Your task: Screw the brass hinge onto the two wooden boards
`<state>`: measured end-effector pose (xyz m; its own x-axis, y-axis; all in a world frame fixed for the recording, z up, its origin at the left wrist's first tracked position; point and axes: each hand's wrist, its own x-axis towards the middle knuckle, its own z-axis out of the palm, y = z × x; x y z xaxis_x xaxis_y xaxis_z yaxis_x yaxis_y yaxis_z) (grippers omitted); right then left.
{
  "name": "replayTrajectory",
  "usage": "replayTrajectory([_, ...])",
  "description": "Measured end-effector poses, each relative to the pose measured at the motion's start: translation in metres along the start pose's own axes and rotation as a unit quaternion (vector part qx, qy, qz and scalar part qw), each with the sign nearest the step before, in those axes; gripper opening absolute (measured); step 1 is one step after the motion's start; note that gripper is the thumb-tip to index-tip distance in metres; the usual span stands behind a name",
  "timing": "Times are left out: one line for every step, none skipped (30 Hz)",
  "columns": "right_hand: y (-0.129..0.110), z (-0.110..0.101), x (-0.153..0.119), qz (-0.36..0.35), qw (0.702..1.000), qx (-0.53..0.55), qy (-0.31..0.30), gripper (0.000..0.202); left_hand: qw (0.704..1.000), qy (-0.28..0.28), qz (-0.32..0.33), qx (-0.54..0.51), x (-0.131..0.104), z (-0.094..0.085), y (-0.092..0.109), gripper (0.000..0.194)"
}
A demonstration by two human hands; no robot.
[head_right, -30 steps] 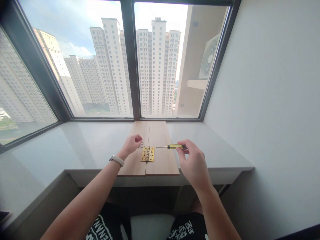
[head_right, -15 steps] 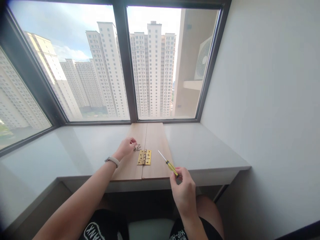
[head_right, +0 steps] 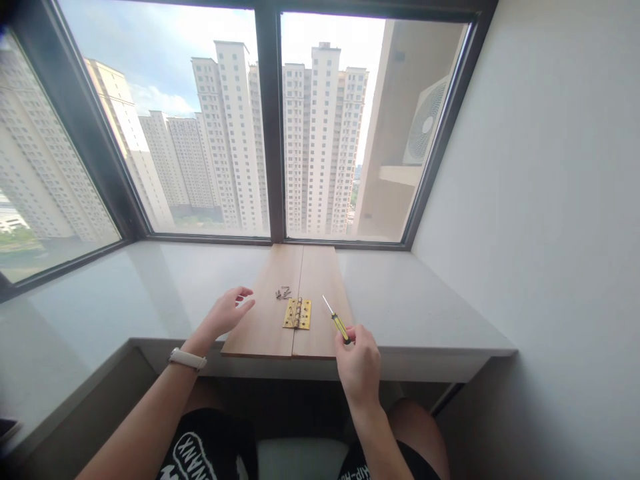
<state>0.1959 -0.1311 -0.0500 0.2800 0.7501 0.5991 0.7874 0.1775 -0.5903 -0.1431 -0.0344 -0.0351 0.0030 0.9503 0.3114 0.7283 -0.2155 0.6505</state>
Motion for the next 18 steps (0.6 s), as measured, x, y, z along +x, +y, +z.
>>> replayTrajectory([-0.001,0.004,0.002,0.003,1.0,-0.009,-0.01,0.02,1.0,-0.001,-0.008,-0.003,-0.006,0.0,-0.001,0.038])
replayTrajectory([-0.003,0.008,0.003,0.008,1.0,-0.018,-0.021,0.02,1.0,-0.003,-0.015,-0.006,-0.012,0.0,-0.003,0.039])
replayTrajectory([-0.004,0.011,0.003,0.011,0.999,-0.029,-0.034,0.021,1.0,-0.004,-0.019,-0.009,-0.018,0.001,-0.004,0.04])
replayTrajectory([-0.005,0.013,0.004,0.013,0.998,-0.041,-0.048,0.022,1.0,-0.003,-0.021,-0.01,-0.023,0.003,-0.005,0.041])
replayTrajectory([-0.006,0.015,0.004,0.012,0.997,-0.053,-0.06,0.023,1.0,-0.002,-0.022,-0.008,-0.027,0.005,-0.006,0.041])
replayTrajectory([-0.007,0.017,0.004,0.006,0.995,-0.065,-0.071,0.024,1.0,0.0,-0.025,-0.004,-0.031,0.007,-0.006,0.041])
replayTrajectory([-0.007,0.018,0.004,-0.002,0.994,-0.073,-0.081,0.025,1.0,0.003,-0.028,0.001,-0.035,0.01,-0.007,0.042])
replayTrajectory([-0.007,0.018,0.006,-0.011,0.993,-0.077,-0.091,0.026,0.999,0.006,-0.034,0.005,-0.037,0.013,-0.006,0.042])
replayTrajectory([-0.006,0.018,0.01,-0.019,0.992,-0.076,-0.096,0.027,0.999,0.01,-0.041,0.008,-0.04,0.015,-0.006,0.043])
replayTrajectory([-0.004,0.018,0.015,-0.023,0.992,-0.073,-0.097,0.029,0.999,0.015,-0.049,0.009,-0.041,0.018,-0.005,0.045])
replayTrajectory([0.0,0.019,0.021,-0.023,0.993,-0.068,-0.096,0.031,0.998,0.019,-0.057,0.006,-0.042,0.019,-0.004,0.046])
replayTrajectory([0.005,0.019,0.029,-0.017,0.994,-0.064,-0.089,0.033,0.998,0.02,-0.065,-0.001,-0.042,0.021,-0.003,0.047])
replayTrajectory([0.01,0.02,0.038,-0.011,0.994,-0.061,-0.086,0.034,0.997,0.019,-0.072,-0.009,-0.042,0.021,-0.003,0.047])
replayTrajectory([0.017,0.021,0.047,0.003,0.995,-0.061,-0.085,0.034,0.996,0.017,-0.08,-0.019,-0.041,0.021,-0.002,0.048])
replayTrajectory([0.024,0.023,0.055,0.016,0.993,-0.059,-0.099,0.033,0.996,0.014,-0.087,-0.028,-0.04,0.021,-0.002,0.048])
replayTrajectory([0.031,0.025,0.062,0.024,0.99,-0.056,-0.128,0.033,0.995,0.011,-0.092,-0.037,-0.04,0.021,-0.003,0.048])
replayTrajectory([0.037,0.027,0.068,0.032,0.986,-0.047,-0.16,0.033,0.994,0.009,-0.097,-0.047,-0.039,0.02,-0.004,0.048])
replayTrajectory([0.043,0.03,0.071,0.037,0.981,-0.034,-0.189,0.033,0.993,0.008,-0.101,-0.057,-0.038,0.02,-0.005,0.049])
